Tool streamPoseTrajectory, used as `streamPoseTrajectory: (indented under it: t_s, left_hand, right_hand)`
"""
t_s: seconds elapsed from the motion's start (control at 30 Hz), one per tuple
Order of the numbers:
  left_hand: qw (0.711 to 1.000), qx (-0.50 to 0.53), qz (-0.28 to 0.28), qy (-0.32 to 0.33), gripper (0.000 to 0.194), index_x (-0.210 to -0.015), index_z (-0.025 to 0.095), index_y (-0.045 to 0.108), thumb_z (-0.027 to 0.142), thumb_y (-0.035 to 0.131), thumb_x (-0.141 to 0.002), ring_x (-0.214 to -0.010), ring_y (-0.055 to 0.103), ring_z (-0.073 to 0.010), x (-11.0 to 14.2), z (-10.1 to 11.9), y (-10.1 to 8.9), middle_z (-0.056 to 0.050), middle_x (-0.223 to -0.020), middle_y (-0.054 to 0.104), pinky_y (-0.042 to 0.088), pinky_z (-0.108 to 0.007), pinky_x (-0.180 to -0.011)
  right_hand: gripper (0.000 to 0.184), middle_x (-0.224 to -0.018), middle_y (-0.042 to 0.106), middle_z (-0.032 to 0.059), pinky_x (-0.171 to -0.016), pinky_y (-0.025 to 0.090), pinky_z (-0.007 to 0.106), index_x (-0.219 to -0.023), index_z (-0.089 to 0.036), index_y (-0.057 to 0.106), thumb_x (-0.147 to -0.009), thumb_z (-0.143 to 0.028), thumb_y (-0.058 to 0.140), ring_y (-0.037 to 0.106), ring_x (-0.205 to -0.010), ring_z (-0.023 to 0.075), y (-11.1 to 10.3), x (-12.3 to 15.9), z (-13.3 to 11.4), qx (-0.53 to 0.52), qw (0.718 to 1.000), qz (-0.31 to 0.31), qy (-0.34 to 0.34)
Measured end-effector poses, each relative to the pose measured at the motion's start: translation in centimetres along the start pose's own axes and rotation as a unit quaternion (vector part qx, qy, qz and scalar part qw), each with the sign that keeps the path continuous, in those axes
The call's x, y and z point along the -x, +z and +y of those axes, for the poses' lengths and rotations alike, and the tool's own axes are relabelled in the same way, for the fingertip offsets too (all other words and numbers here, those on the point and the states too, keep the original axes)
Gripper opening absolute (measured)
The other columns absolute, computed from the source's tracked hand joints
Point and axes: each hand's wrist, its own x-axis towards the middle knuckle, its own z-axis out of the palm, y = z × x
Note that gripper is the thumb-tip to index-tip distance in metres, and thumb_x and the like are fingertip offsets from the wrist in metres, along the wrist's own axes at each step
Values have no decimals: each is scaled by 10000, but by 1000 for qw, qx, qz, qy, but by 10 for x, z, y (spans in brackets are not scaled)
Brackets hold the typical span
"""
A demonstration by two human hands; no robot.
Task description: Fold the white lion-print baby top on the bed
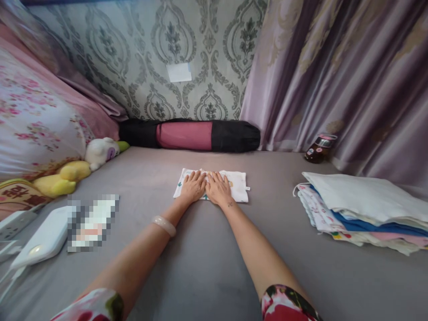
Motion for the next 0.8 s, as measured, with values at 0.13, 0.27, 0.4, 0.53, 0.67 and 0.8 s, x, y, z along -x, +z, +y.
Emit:
streamPoseTrajectory:
  t_s: [0.13,0.27,0.4,0.53,0.67,0.8]
  left_hand:
    - [999,2,8,-38,542,-1443,187,403,438,286,-977,-1373,347,-316,-2,-2,1,-122,-1477,433,249,-500,-1131]
    - [997,7,6,-72,567,-1424,174,419,483,296,-965,-1373,345,-305,-2,-5,-1,-138,-1464,440,246,-482,-1135]
    - [996,24,-8,-84,584,-1423,135,399,481,287,-965,-1400,308,-300,0,-8,-5,-172,-1485,403,242,-477,-1139]
    - [996,31,-16,-78,589,-1431,120,375,468,281,-965,-1423,271,-299,1,-12,-6,-182,-1518,354,247,-490,-1136]
    - [997,41,-26,-66,581,-1430,131,374,463,265,-965,-1434,256,-279,3,-20,-7,-162,-1528,350,264,-472,-1132]
    - [996,39,-47,-58,597,-1440,137,362,483,256,-965,-1446,233,-273,5,-31,-9,-148,-1543,328,262,-464,-1133]
  right_hand:
    - [539,-1522,370,108,-1157,147,464,-1448,-131,399,-968,-349,286,262,-1423,241,1,1,-1,16,999,20,48]
    - [577,-1523,354,149,-1148,152,475,-1438,-61,395,-954,-361,310,256,-1419,272,0,4,-1,22,994,42,94]
    - [592,-1525,342,166,-1144,157,480,-1441,-50,385,-948,-371,311,274,-1408,292,-3,8,6,24,990,49,133]
    - [590,-1514,360,172,-1150,162,445,-1435,-43,387,-946,-365,312,288,-1402,284,-6,13,24,35,988,44,145]
    - [609,-1530,334,165,-1150,187,418,-1442,-35,372,-960,-394,270,262,-1419,267,-9,19,47,39,989,15,141]
    - [605,-1547,306,147,-1144,218,388,-1454,-41,352,-970,-388,244,236,-1433,259,-13,26,66,40,990,-2,132]
